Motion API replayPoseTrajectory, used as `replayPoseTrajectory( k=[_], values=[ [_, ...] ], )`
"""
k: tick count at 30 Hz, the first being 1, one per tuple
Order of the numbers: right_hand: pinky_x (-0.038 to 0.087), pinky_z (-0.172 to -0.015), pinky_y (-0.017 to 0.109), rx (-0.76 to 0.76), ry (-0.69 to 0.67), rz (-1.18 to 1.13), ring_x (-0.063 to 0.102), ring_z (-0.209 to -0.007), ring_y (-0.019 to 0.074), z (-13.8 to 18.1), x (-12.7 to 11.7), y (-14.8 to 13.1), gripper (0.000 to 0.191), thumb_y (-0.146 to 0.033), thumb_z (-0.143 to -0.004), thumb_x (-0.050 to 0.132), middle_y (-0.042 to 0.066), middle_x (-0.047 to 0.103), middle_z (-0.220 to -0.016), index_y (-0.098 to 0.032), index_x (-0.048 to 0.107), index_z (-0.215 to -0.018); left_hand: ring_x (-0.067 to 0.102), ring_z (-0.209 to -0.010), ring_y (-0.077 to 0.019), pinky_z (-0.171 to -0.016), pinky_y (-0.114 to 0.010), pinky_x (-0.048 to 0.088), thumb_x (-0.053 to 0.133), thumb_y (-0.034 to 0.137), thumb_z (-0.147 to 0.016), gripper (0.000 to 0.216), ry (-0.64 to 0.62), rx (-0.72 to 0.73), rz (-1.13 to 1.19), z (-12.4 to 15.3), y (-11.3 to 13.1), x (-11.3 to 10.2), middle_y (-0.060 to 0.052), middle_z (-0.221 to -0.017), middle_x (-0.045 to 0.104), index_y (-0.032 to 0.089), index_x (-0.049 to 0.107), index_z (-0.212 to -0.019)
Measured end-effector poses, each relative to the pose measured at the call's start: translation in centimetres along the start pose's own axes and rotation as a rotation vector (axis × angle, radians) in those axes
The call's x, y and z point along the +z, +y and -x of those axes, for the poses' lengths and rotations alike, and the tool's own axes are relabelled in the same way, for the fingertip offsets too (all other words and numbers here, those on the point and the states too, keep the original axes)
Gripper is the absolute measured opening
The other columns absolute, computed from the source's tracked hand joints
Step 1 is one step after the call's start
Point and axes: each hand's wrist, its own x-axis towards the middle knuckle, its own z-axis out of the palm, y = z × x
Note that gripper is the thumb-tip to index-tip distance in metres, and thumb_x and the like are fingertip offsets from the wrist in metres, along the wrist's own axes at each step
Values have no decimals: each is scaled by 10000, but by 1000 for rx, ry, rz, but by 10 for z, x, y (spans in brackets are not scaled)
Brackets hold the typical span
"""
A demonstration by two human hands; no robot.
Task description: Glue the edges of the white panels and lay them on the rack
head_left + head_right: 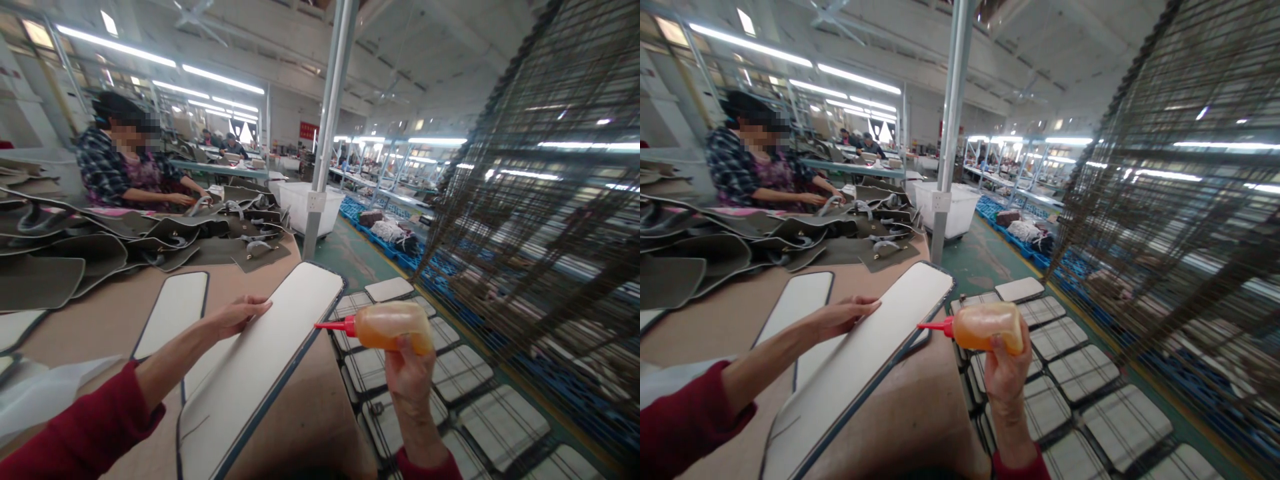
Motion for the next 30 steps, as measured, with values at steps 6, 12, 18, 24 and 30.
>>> replayPoseTrajectory(
  k=[6, 12, 18, 24, 30],
  values=[
    [578, -749, 379, 54, -6, -33, 682, -811, 230, 3, 5, -4, 488, -276, -600, 783, 56, 716, -933, -208, 645, -1064, 688, -665, -181, -601, -232, 539, 862, 327, -556, 324, 39, -4, 66, -1, 6, 5, -65, -747, 767, 147, 737, -795],
    [574, -737, 341, 77, -29, -57, 682, -776, 207, 6, 7, -6, 472, -263, -598, 789, 30, 717, -880, -219, 658, -1049, 683, -616, -190, -576, -253, 548, 870, 283, -551, 312, 50, 2, 115, -1, 13, 11, -84, -705, 760, 121, 726, -774],
    [579, -740, 379, 103, -64, -71, 684, -785, 228, 9, 7, -6, 514, -291, -582, 802, 44, 721, -904, -212, 649, -1066, 676, -598, -192, -570, -270, 549, 829, 230, -619, 212, 87, 4, 133, -1, 21, 15, -84, -688, 755, 108, 725, -758],
    [575, -743, 366, 120, -101, -75, 682, -811, 230, 13, 6, -7, 517, -303, -599, 805, 49, 715, -919, -205, 641, -1080, 669, -574, -192, -547, -272, 543, 813, 189, -645, 180, 145, 14, 154, -7, 27, 16, -101, -671, 744, 81, 720, -755],
    [570, -683, 316, 139, -130, -112, 677, -747, 200, 15, 9, -15, 489, -300, -581, 820, 22, 714, -852, -208, 667, -1037, 655, -537, -188, -527, -278, 541, 775, 145, -694, 89, 168, 6, 171, -7, 33, 19, -93, -623, 727, 83, 713, -710]
  ],
)
